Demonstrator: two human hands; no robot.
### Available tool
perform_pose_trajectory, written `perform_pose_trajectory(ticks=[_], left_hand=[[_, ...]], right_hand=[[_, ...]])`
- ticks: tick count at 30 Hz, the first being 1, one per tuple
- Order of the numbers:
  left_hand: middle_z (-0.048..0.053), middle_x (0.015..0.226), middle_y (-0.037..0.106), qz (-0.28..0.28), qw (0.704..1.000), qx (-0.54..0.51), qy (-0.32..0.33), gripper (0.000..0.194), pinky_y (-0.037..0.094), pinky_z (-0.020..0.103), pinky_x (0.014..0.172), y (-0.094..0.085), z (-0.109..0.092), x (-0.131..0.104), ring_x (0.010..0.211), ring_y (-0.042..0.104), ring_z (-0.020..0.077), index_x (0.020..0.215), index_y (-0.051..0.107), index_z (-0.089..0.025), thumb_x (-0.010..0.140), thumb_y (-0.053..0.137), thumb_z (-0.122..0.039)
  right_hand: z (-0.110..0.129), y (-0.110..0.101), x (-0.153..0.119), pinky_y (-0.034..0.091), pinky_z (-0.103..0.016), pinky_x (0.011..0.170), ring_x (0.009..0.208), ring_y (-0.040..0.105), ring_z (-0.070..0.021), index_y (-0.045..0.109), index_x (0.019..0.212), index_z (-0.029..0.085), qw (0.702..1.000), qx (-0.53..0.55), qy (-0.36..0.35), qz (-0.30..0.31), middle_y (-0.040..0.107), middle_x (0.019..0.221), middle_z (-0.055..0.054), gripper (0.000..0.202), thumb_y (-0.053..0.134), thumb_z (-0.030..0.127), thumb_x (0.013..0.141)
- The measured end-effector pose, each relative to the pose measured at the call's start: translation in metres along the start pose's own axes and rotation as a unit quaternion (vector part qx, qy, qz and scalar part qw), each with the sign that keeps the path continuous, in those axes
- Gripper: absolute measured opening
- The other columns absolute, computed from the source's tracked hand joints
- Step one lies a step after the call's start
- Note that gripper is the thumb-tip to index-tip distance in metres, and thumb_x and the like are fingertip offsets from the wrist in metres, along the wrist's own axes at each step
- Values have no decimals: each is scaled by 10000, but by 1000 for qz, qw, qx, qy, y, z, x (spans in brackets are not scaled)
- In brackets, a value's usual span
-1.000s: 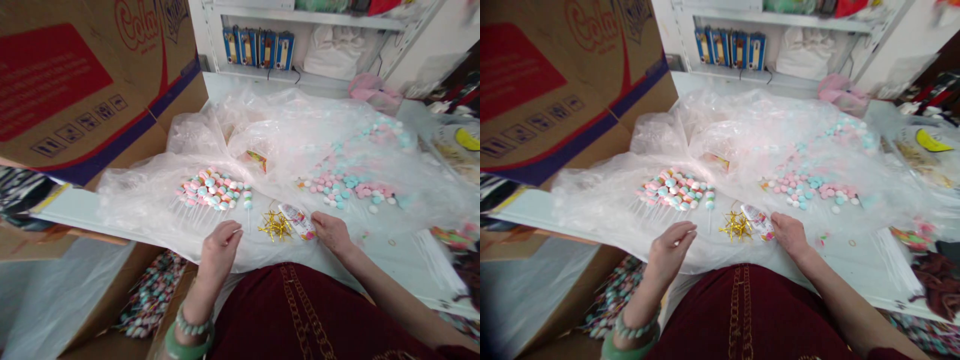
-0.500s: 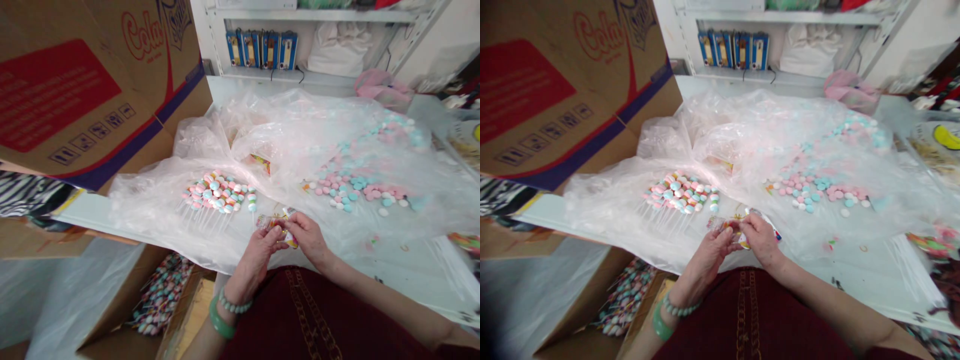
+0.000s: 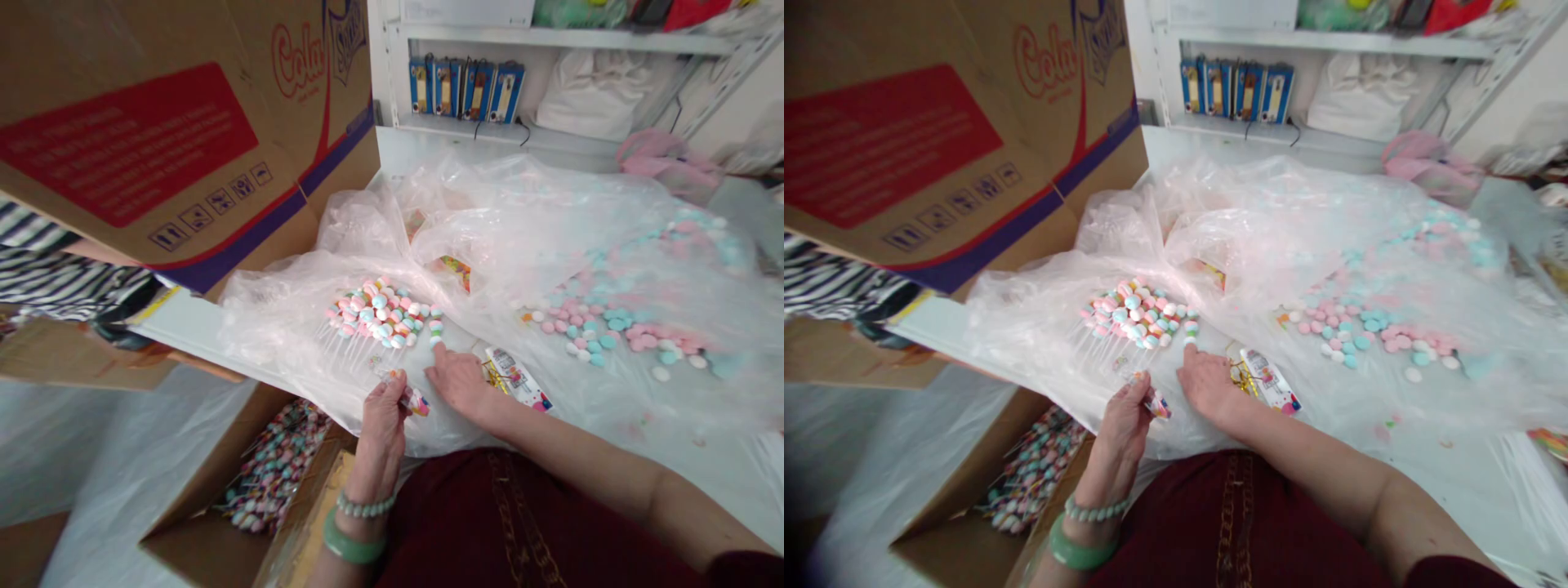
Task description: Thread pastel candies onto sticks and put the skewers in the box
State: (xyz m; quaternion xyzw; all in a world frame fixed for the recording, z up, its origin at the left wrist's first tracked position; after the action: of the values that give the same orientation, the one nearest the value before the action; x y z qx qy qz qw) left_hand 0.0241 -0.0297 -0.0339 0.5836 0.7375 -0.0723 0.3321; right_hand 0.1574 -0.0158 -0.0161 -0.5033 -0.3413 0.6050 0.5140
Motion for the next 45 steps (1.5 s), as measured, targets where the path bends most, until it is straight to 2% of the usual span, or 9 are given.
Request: perform_pose_trajectory(ticks=[4, 6, 10, 13, 16, 20, 26, 33, 45], left_hand=[[-53, 456, 429, 10, 999, 40, 22, 340, 326, 205, 391, 1, -1, -3, 392, 399, 68, 510, 477, -161, 665, 660, -402], [-43, 493, 479, 21, 999, 38, -5, 256, 334, 218, 382, -1, -3, -3, 396, 425, 83, 557, 523, -157, 658, 641, -361], [8, 620, 605, 44, 998, 23, -36, 161, 416, 225, 461, -6, -10, 0, 507, 528, 108, 667, 623, -120, 617, 642, -272], [25, 619, 619, 71, 996, 38, -31, 173, 420, 208, 492, -6, -17, 3, 533, 537, 101, 674, 646, -96, 638, 684, -260], [10, 593, 605, 48, 999, -7, -23, 126, 404, 192, 473, -5, -27, 5, 503, 515, 80, 643, 630, -104, 691, 693, -202], [-7, 570, 588, -33, 991, -112, -66, 140, 427, 197, 474, -2, -41, 5, 484, 525, 76, 657, 612, -124, 792, 595, -88], [-20, 569, 583, -97, 962, -229, -115, 160, 508, 268, 583, 4, -51, 6, 523, 579, 109, 699, 588, -154, 853, 567, -116], [-18, 539, 575, -92, 957, -251, -115, 199, 519, 282, 599, 7, -54, 2, 497, 568, 108, 683, 580, -145, 879, 547, -154], [-1, 574, 610, -48, 964, -239, -107, 158, 538, 307, 598, 0, -51, 2, 511, 595, 134, 695, 594, -145, 845, 562, -107]], right_hand=[[-13, 7, 6, 434, -318, 656, 812, 664, -259, 514, 1150, 137, 999, 16, 35, -10, 692, 881, -137, 313, 406, 112, 857], [-30, 7, 6, 423, -288, 627, 745, 644, -221, 569, 1041, 154, 987, 141, 68, -26, 676, 799, -92, 249, 442, 138, 827], [-62, -1, 1, 323, -229, 456, 439, 443, -114, 560, 756, 180, 888, 444, 120, 0, 468, 494, 43, 138, 498, 300, 787], [-74, -14, -13, 247, -210, 420, 402, 341, -73, 535, 682, 172, 812, 574, 105, 23, 398, 459, 73, 189, 581, 352, 713], [-79, -25, -30, 258, -202, 450, 444, 381, -67, 538, 652, 163, 783, 617, 68, 48, 450, 500, 58, 187, 614, 330, 684], [-86, -35, -51, 295, -218, 480, 481, 395, -87, 553, 676, 171, 791, 609, 38, 39, 459, 523, 48, 99, 569, 266, 693], [-84, -46, -72, 326, -242, 535, 575, 435, -122, 583, 673, 189, 879, 472, -40, -48, 483, 593, 23, 128, 524, 259, 764], [-67, -41, -75, 349, -255, 587, 604, 476, -134, 573, 688, 201, 905, 399, -119, -85, 526, 626, 18, 170, 485, 259, 820], [-70, -36, -72, 430, -285, 671, 726, 585, -178, 626, 734, 215, 905, 382, -139, -126, 645, 739, -20, 160, 508, 267, 828]])
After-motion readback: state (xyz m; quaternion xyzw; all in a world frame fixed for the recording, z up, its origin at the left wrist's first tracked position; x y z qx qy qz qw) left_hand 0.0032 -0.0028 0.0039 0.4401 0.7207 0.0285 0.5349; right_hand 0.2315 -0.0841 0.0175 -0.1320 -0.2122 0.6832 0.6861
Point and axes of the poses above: each hand's wrist, its own x-axis towards the middle knuckle, its own y-axis out of the palm, z = x × y, the point moved 1 cm from there along x, towards the middle knuckle
